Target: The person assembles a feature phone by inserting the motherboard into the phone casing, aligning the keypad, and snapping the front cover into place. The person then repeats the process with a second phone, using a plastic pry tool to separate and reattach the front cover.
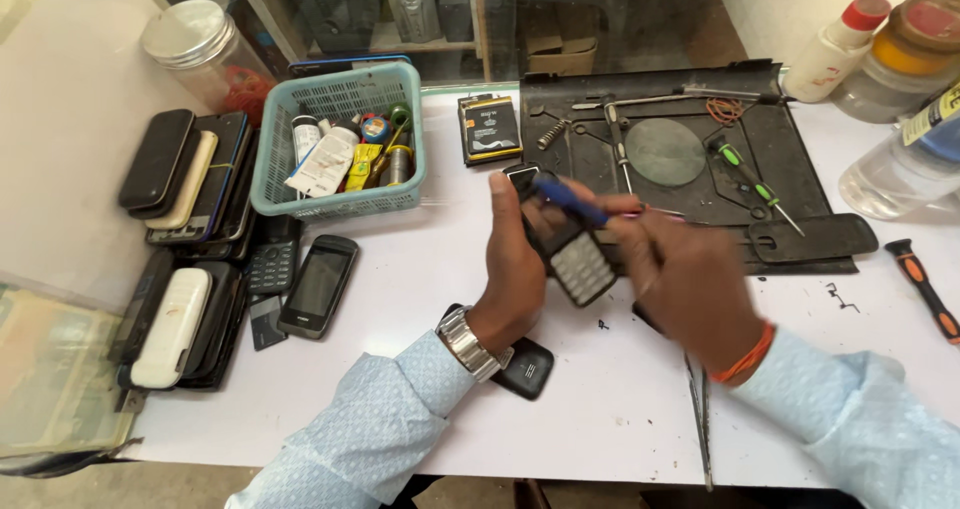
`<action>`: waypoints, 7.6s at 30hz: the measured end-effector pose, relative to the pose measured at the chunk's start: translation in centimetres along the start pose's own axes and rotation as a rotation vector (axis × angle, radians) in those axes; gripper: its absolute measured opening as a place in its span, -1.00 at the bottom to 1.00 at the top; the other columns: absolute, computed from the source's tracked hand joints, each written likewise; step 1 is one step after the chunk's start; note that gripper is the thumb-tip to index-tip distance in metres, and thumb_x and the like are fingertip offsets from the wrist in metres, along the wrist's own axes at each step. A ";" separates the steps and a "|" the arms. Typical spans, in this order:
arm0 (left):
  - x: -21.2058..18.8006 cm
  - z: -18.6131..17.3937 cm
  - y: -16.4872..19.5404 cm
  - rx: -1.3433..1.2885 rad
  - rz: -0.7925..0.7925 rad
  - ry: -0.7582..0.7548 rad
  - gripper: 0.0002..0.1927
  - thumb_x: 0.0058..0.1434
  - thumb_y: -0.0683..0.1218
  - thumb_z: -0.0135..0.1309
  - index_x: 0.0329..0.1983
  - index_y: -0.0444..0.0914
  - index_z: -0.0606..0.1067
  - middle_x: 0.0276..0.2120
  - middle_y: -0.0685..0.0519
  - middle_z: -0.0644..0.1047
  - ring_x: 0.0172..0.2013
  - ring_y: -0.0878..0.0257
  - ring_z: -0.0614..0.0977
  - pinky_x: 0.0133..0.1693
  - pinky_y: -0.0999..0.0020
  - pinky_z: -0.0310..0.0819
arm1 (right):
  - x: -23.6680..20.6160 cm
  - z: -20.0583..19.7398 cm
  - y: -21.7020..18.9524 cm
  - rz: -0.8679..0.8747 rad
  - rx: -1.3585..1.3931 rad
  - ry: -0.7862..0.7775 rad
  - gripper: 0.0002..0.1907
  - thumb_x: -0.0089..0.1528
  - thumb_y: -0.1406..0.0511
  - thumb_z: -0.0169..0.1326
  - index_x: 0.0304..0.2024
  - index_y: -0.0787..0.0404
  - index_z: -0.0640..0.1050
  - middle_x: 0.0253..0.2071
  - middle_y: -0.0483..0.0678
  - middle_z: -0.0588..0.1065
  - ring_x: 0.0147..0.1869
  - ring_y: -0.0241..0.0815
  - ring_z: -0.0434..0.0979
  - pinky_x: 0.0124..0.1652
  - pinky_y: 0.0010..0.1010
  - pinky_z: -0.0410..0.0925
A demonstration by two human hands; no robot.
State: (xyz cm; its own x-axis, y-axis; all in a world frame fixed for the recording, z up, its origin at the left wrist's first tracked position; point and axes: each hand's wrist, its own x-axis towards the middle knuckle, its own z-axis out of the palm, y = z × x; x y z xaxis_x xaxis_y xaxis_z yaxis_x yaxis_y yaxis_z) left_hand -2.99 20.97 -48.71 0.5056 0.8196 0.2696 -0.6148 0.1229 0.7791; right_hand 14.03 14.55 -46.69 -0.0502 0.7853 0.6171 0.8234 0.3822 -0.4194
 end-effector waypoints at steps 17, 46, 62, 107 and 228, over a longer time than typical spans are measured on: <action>0.0 0.4 0.6 0.064 0.118 0.002 -0.17 0.49 0.44 -0.68 -0.09 -0.27 0.42 -0.02 -0.32 0.61 0.16 -0.04 0.63 0.30 0.05 0.49 | 0.1 -1.6 0.3 -0.064 0.130 -0.256 -0.79 0.28 0.22 0.13 -0.32 0.22 0.66 -0.57 0.06 0.53 -0.65 -0.02 0.43 -0.58 -0.23 0.27; 0.1 0.1 3.7 0.313 0.210 0.022 -0.22 0.38 0.49 -0.44 0.03 -0.30 0.31 0.17 -0.32 0.53 0.14 -0.02 0.63 0.15 0.16 0.62 | 2.1 -3.5 0.4 -0.083 0.138 -0.102 -0.55 0.18 0.16 0.31 0.00 0.31 0.59 -0.21 0.04 0.61 -0.24 -0.11 0.64 -0.25 -0.36 0.47; 0.3 0.3 2.0 0.656 0.266 0.124 -0.58 0.51 0.11 -0.11 -0.05 -0.35 0.54 -0.21 -0.02 0.67 -0.21 0.31 0.72 -0.16 0.47 0.68 | 2.2 -2.3 1.2 0.515 0.873 -0.472 -0.68 0.35 0.22 -0.03 0.02 0.34 0.49 -0.31 0.09 0.65 -0.43 -0.24 0.67 -0.47 -0.49 0.48; 1.4 -2.9 6.7 1.459 -0.295 0.425 -0.54 0.27 0.17 0.09 -0.53 -0.25 0.65 -0.61 -0.01 0.62 -0.57 0.11 0.65 -0.45 0.17 0.46 | 2.3 -2.5 0.8 0.467 0.748 -0.214 -0.68 0.43 0.18 -0.08 -0.08 0.35 0.48 -0.37 0.06 0.58 -0.43 -0.27 0.58 -0.40 -0.49 0.47; 1.6 -1.5 7.9 0.887 -0.276 0.259 -0.74 0.22 -0.05 0.23 -0.44 -0.35 0.62 -0.66 0.05 0.58 -0.75 0.43 0.43 -0.72 0.53 0.23 | 4.4 -1.4 -2.6 0.648 0.640 -0.311 -0.73 0.28 0.34 0.06 -0.01 0.33 0.61 -0.55 -0.05 0.54 -0.70 -0.39 0.42 -0.73 -0.53 0.15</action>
State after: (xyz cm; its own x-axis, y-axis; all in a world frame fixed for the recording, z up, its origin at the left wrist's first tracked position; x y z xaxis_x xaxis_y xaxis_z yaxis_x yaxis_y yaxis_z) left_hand -7.97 24.05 -42.95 0.3490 0.9364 -0.0380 0.2412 -0.0505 0.9692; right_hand 12.45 16.33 -41.97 0.0824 0.9962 -0.0282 0.2841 -0.0506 -0.9575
